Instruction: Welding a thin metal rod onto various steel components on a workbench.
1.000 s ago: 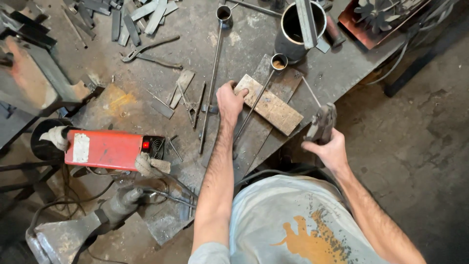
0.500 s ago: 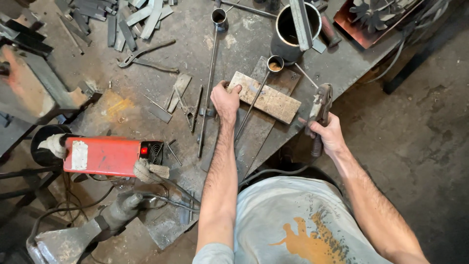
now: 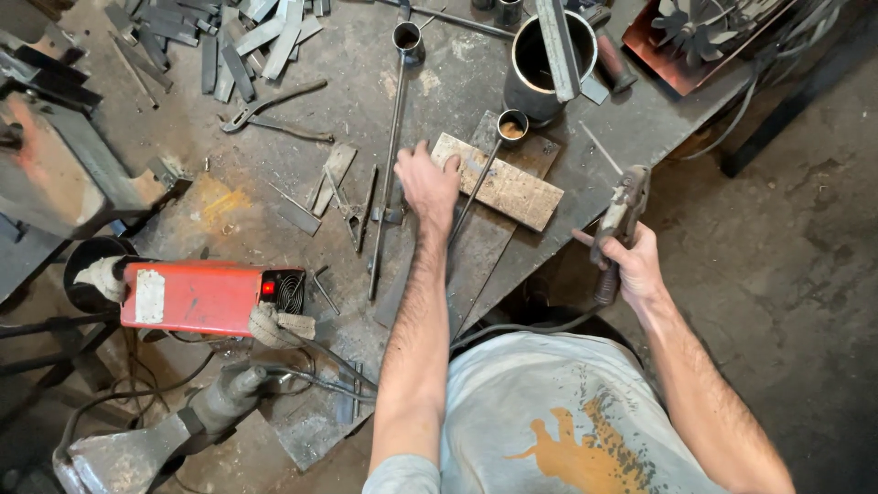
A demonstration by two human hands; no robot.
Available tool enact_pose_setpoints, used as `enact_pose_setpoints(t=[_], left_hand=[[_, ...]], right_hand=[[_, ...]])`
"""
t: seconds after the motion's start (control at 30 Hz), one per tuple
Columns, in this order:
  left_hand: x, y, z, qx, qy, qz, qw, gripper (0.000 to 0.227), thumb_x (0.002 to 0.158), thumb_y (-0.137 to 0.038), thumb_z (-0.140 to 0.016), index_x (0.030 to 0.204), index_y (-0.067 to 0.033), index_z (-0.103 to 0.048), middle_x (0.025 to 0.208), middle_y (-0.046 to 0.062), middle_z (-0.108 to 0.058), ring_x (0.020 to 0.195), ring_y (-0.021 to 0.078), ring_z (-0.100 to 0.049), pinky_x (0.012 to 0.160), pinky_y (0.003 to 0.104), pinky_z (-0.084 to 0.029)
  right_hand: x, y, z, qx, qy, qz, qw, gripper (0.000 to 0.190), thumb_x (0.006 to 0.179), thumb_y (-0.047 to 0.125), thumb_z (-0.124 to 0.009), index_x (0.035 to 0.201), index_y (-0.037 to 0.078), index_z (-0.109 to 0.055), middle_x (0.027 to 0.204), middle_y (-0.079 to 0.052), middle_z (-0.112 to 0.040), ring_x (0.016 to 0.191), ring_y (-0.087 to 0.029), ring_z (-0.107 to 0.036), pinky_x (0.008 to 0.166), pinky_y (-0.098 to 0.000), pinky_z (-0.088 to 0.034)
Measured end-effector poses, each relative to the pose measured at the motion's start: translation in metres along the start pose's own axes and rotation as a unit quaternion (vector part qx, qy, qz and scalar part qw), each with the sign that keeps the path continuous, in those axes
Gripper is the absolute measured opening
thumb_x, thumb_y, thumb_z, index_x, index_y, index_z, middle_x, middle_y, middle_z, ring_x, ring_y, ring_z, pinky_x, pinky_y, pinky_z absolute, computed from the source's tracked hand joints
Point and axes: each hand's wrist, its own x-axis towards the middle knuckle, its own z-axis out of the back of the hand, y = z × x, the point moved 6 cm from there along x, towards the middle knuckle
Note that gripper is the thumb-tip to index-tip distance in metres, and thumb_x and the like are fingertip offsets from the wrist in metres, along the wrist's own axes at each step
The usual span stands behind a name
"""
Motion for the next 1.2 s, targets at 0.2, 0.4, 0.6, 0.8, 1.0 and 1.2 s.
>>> enact_pose_setpoints(t=[0.2,0.4,0.6,0.8,1.0,1.2], left_hand=[[-0.016,-0.064,-0.027,0.118,0.083,-0.129,0.981,0.072,0.085,-0.044,-0.082,0.138,-0.0002,-0.060,0.118,0.017,-0.054,0.110,0.0321,-0.052,0.099,0.052,-0.047],[-0.019,-0.103,-0.044,0.153,0.079,-0.190,0.967,0.082,0.071,-0.049,-0.087,0.134,-0.0023,-0.059,0.119,0.015,-0.058,0.121,0.0346,-0.051,0.115,0.063,-0.026],[-0.014,-0.098,-0.068,0.165,0.074,-0.229,0.956,0.057,0.080,-0.036,-0.083,0.125,-0.0052,-0.065,0.117,0.010,-0.064,0.122,0.0304,-0.055,0.122,0.064,-0.022],[-0.015,-0.096,-0.073,0.172,0.086,-0.224,0.955,0.058,0.079,-0.039,-0.083,0.119,-0.0016,-0.066,0.112,0.011,-0.067,0.115,0.0275,-0.058,0.120,0.064,-0.018],[-0.019,-0.096,-0.067,0.193,0.117,-0.195,0.955,0.058,0.082,-0.047,-0.082,0.118,-0.0033,-0.067,0.111,0.009,-0.067,0.117,0.0259,-0.058,0.127,0.061,-0.020],[-0.069,-0.084,0.021,0.100,-0.022,-0.278,0.955,0.072,0.081,-0.049,-0.084,0.124,0.0055,-0.064,0.112,0.017,-0.064,0.107,0.0315,-0.058,0.103,0.053,-0.041]], right_hand=[[-0.016,0.020,0.006,0.045,-0.036,0.023,0.998,0.055,0.082,0.043,-0.090,0.103,0.001,-0.061,0.075,0.003,-0.055,0.058,-0.008,-0.051,0.114,-0.0641,-0.050],[-0.027,0.027,0.016,0.051,-0.044,0.044,0.997,0.054,0.086,0.041,-0.088,0.108,0.001,-0.060,0.074,0.002,-0.054,0.059,-0.008,-0.051,0.113,-0.0671,-0.049],[-0.034,0.027,0.022,0.048,-0.049,0.043,0.997,0.053,0.087,0.040,-0.087,0.109,0.001,-0.060,0.074,0.001,-0.055,0.058,-0.008,-0.052,0.112,-0.0666,-0.048],[-0.036,0.020,0.028,0.046,-0.048,0.037,0.997,0.050,0.089,0.038,-0.086,0.108,0.000,-0.061,0.073,0.001,-0.055,0.059,-0.009,-0.053,0.109,-0.0654,-0.047],[-0.035,0.021,0.026,0.049,-0.053,0.033,0.997,0.047,0.090,0.035,-0.085,0.109,-0.001,-0.060,0.073,0.000,-0.055,0.058,-0.008,-0.052,0.111,-0.0663,-0.051],[-0.040,0.022,0.028,0.053,-0.050,0.032,0.997,0.047,0.090,0.034,-0.085,0.109,-0.001,-0.060,0.073,0.001,-0.054,0.057,-0.008,-0.050,0.112,-0.0658,-0.050]])
